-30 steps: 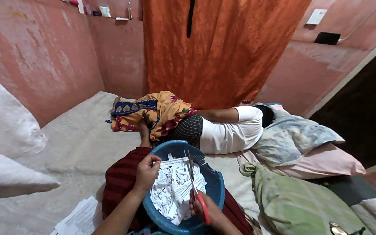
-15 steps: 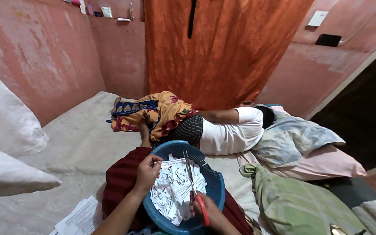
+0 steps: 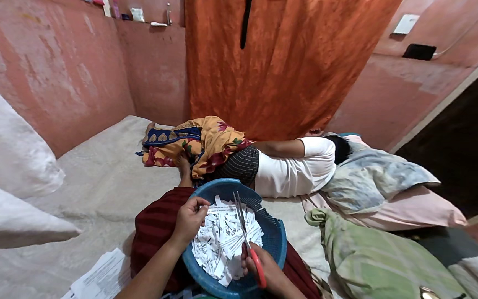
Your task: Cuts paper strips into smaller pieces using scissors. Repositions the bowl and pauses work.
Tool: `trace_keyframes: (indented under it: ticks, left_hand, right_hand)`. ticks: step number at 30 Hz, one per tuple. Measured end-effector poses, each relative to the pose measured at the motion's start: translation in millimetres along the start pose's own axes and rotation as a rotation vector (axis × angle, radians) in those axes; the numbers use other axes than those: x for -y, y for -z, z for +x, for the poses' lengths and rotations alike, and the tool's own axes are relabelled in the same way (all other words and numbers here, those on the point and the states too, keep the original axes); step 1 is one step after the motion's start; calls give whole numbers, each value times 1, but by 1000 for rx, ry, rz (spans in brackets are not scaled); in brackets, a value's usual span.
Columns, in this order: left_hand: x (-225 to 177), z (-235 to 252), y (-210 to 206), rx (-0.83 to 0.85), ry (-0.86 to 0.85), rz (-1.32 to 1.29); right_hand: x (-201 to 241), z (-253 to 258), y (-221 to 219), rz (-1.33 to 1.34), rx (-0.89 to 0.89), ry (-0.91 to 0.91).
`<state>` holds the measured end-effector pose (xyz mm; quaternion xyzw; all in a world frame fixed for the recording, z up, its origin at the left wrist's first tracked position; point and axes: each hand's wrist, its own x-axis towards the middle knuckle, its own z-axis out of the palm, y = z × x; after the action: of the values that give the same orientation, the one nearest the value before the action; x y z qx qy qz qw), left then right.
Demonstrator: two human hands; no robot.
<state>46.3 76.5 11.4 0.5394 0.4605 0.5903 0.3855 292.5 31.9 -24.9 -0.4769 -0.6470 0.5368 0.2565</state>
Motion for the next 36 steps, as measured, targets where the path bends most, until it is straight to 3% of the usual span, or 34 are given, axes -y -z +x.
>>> trace_keyframes:
  ticks: [6,13,20,27,36]
  left_hand:
    - [1,1,3,168,19,84]
    - [1,1,1,59,11,4]
    - [1,0,1,165,21,61]
    - [-1,0,0,94,6,-1]
    - [4,-1,1,162,-6,71]
  right_hand:
    - [2,1,-1,-31,2,-16]
    - [0,1,-1,-52,-2,-4]
    - [2,2,-1,-95,24,-30]
    - [3,0,-1,-66,13,-36]
    - [-2,2,-1,-121,36,-13]
